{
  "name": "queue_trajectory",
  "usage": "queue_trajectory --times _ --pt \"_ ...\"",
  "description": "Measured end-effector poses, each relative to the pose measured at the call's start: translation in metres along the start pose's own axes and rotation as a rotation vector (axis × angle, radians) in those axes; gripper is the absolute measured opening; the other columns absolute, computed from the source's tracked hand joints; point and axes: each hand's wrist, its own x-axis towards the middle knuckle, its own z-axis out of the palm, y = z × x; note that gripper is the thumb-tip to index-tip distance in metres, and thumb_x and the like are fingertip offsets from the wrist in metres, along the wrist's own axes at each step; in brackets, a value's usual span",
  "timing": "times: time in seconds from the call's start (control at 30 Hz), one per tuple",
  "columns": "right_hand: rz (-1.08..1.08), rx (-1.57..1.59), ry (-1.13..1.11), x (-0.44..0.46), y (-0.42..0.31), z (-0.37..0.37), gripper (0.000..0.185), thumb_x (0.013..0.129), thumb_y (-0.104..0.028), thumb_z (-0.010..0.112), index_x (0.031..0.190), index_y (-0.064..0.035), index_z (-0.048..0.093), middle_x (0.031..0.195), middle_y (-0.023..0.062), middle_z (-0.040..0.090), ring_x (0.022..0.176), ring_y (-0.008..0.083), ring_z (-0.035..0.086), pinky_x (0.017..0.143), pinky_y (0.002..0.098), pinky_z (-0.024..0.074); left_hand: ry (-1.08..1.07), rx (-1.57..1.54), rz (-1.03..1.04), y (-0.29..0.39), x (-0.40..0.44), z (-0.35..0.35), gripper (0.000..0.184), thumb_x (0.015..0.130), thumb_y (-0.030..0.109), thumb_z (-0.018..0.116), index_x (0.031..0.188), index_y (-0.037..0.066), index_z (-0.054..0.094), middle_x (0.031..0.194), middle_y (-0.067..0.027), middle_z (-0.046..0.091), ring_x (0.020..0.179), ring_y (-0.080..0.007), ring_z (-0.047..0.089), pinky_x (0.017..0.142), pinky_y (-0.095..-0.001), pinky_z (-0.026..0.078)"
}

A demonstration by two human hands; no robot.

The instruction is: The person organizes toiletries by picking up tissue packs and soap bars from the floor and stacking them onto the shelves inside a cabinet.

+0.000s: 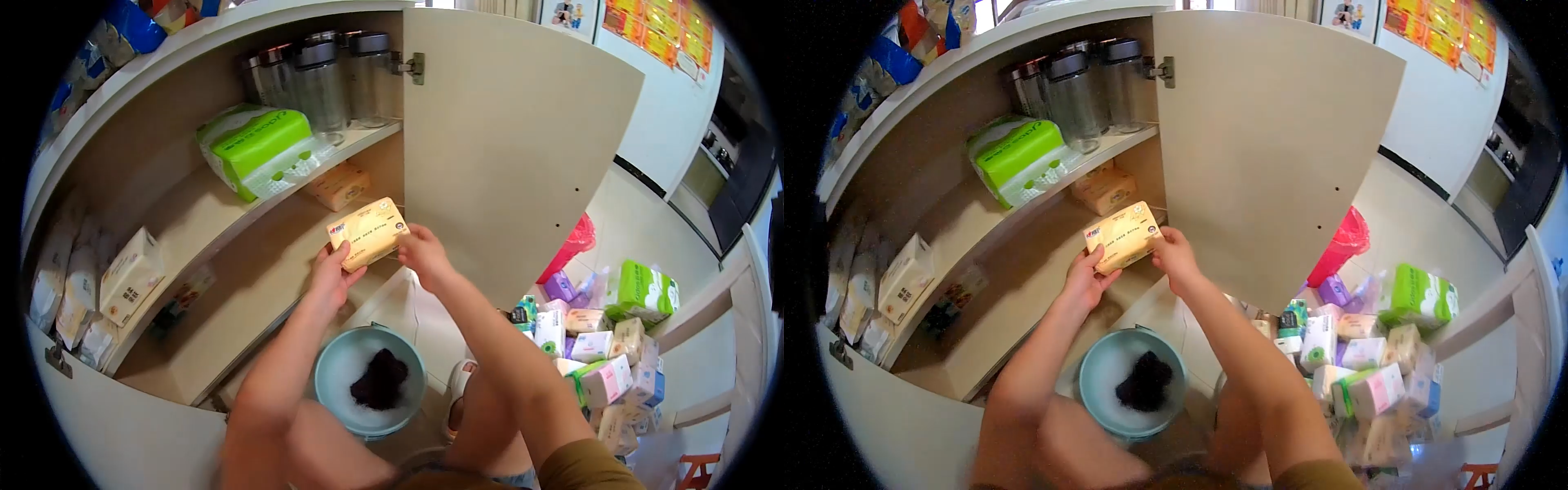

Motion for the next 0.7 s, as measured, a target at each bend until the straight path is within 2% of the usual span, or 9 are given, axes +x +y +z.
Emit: queue_trajectory --times 0.07,0.17,0.23,0.27,0.4,0.5,0.6,0.67,0.7 --pt "0.044 0.046 0.008 0.005 0.012 0.005 0.036 0.077 -0.012 0.051 0.110 -0.0021 0.040 0.091 0.0063 0.049 0.080 0.0116 0.049 0.065 0.0224 0.0427 0.068 -0.009 0.004 -0.003 0.016 -0.010 0.034 0.083 0.022 0.047 0.113 0.011 0.037 0.110 -0.0065 0.045 0.101 -0.0217 0.044 0.083 -0.0388 0.040" --pt "0.077 0.026 -0.056 0.006 0.014 0.013 0.043 0.077 -0.012 0.051 0.116 -0.0025 0.036 0.092 0.0052 0.049 0.075 0.0134 0.050 0.066 0.0257 0.0450 0.195 -0.036 0.027 -0.008 0.032 -0.019 0.031 0.083 0.021 0.047 0.110 0.011 0.038 0.110 -0.0067 0.045 0.099 -0.0216 0.046 0.083 -0.0383 0.041" --pt "0.106 0.017 -0.037 0.011 0.017 0.017 0.040 0.076 -0.011 0.051 0.112 -0.0024 0.040 0.087 0.0036 0.049 0.071 0.0113 0.048 0.061 0.0237 0.0436 0.283 -0.087 0.018 -0.007 0.039 -0.019 0.028 0.082 0.020 0.048 0.108 0.010 0.039 0.109 -0.0073 0.046 0.098 -0.0217 0.047 0.083 -0.0381 0.041" --pt "0.137 0.011 -0.010 0.013 0.020 0.018 0.036 0.075 -0.011 0.052 0.109 -0.0023 0.043 0.082 0.0021 0.049 0.068 0.0092 0.047 0.057 0.0217 0.0422 0.287 -0.086 0.020 -0.008 0.046 -0.022 0.028 0.082 0.020 0.048 0.108 0.010 0.039 0.109 -0.0073 0.046 0.098 -0.0217 0.047 0.083 -0.0381 0.041" --pt "0.193 0.020 -0.058 0.026 0.030 0.022 0.038 0.073 -0.012 0.052 0.109 -0.0020 0.044 0.081 0.0035 0.051 0.068 0.0113 0.048 0.059 0.0237 0.0422 0.255 -0.235 0.071 -0.001 0.075 -0.033 0.027 0.082 0.019 0.049 0.106 0.010 0.041 0.107 -0.0077 0.047 0.098 -0.0221 0.047 0.083 -0.0381 0.042" --pt "0.191 -0.061 -0.070 0.025 0.031 0.034 0.028 0.075 -0.013 0.051 0.101 -0.0025 0.047 0.080 0.0023 0.049 0.067 0.0102 0.050 0.059 0.0223 0.0417 0.219 -0.291 0.134 0.005 0.091 -0.037 0.030 0.081 0.018 0.051 0.106 0.010 0.038 0.107 -0.0081 0.046 0.098 -0.0224 0.047 0.083 -0.0384 0.042" --pt "0.061 -0.139 -0.094 0.027 0.039 0.046 0.028 0.074 -0.012 0.051 0.100 -0.0019 0.048 0.079 0.0020 0.050 0.068 0.0094 0.049 0.058 0.0218 0.0396 0.169 -0.348 0.190 0.010 0.111 -0.041 0.037 0.080 0.015 0.053 0.109 0.010 0.032 0.108 -0.0085 0.043 0.097 -0.0223 0.046 0.081 -0.0387 0.044" --pt "0.032 -0.192 -0.109 0.027 0.037 0.050 0.030 0.074 -0.012 0.051 0.101 -0.0017 0.048 0.081 0.0021 0.051 0.070 0.0094 0.048 0.058 0.0225 0.0386 0.304 -0.346 0.225 0.015 0.120 -0.031 0.030 0.079 0.013 0.053 0.105 0.008 0.037 0.105 -0.0082 0.045 0.092 -0.0204 0.048 0.078 -0.0385 0.046" --pt "0.028 -0.224 -0.105 0.024 0.033 0.052 0.032 0.074 -0.013 0.050 0.104 -0.0018 0.047 0.083 0.0028 0.052 0.073 0.0100 0.048 0.060 0.0227 0.0383 0.302 -0.346 0.228 0.017 0.125 -0.028 0.030 0.079 0.013 0.053 0.105 0.008 0.037 0.105 -0.0082 0.045 0.092 -0.0204 0.048 0.078 -0.0385 0.046"
